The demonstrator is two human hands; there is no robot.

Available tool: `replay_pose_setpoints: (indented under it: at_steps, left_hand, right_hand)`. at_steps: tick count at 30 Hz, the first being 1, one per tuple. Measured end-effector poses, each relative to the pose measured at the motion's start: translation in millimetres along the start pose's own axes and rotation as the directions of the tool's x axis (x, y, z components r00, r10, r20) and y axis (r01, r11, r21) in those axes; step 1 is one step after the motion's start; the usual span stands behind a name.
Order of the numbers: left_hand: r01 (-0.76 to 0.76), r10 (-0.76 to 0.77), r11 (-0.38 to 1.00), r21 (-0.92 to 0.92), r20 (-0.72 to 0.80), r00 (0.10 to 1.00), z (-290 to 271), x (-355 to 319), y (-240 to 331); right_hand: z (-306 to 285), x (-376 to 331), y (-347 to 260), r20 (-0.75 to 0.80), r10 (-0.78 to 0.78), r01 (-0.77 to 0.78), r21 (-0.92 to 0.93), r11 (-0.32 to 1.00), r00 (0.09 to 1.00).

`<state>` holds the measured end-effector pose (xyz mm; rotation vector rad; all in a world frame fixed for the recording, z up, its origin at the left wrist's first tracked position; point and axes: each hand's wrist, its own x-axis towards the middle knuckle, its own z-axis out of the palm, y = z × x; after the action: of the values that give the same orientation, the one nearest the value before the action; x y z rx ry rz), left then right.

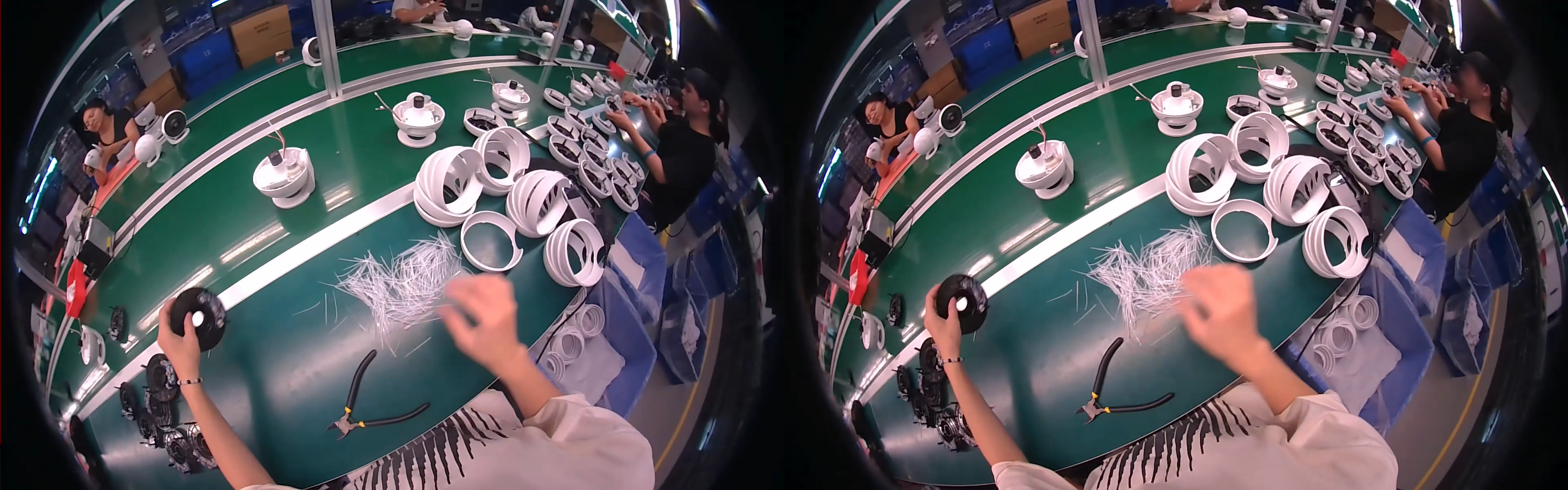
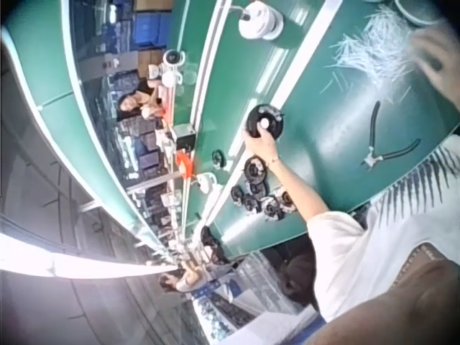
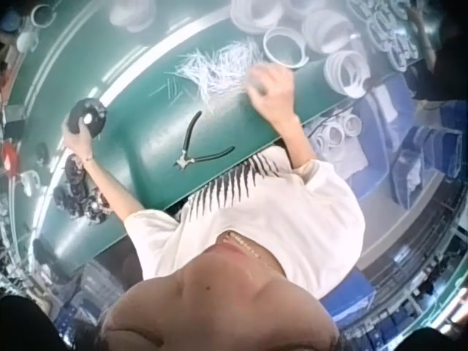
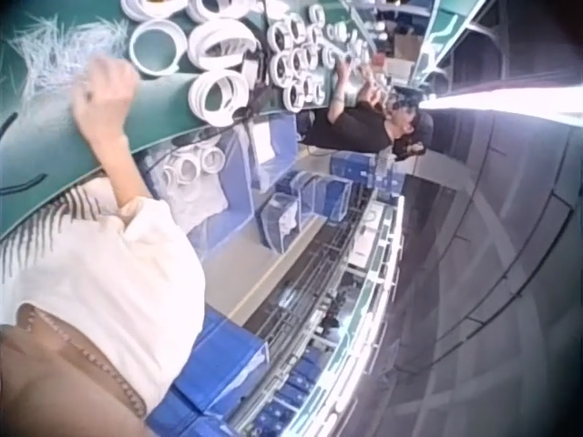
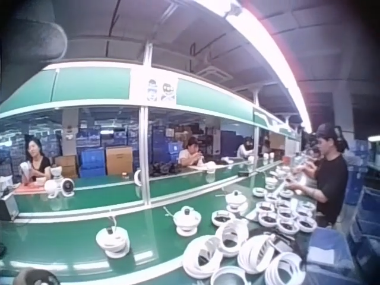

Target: Assembling lighting components by fitting LED assemblies into plastic housings and trimming wires on an industrial assembly line.

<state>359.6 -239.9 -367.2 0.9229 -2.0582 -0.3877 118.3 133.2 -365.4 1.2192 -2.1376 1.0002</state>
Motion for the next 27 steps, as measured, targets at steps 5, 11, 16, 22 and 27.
replay_pose_setpoints:
  at_steps: [5,11,16,22,27]
  left_hand:
    - [0.412,-0.359,0.485,-0.771,0.253,0.898,51,-20,45]
    - [0.638,-0.336,0.133,-0.758,0.572,0.749,57,-28,59]
    - [0.686,-0.374,0.004,-0.728,0.635,0.676,44,-30,69]
    - [0.645,-0.356,-0.063,-0.762,0.621,0.698,45,-28,65]
    - [0.606,-0.361,-0.115,-0.787,0.602,0.712,42,-31,61]
  right_hand:
    - [6,-6,68,0.088,0.295,-0.252,-0.323,0.912,0.952]
    - [-3,3,62,0.132,0.239,-0.191,-0.302,0.934,0.962]
    - [-23,17,-28,0.124,0.074,-0.076,0.007,0.997,0.989]
    - [60,11,-65,0.328,-0.368,0.218,0.414,0.884,0.87]
    - [105,23,-73,0.491,-0.648,0.421,0.499,0.757,0.583]
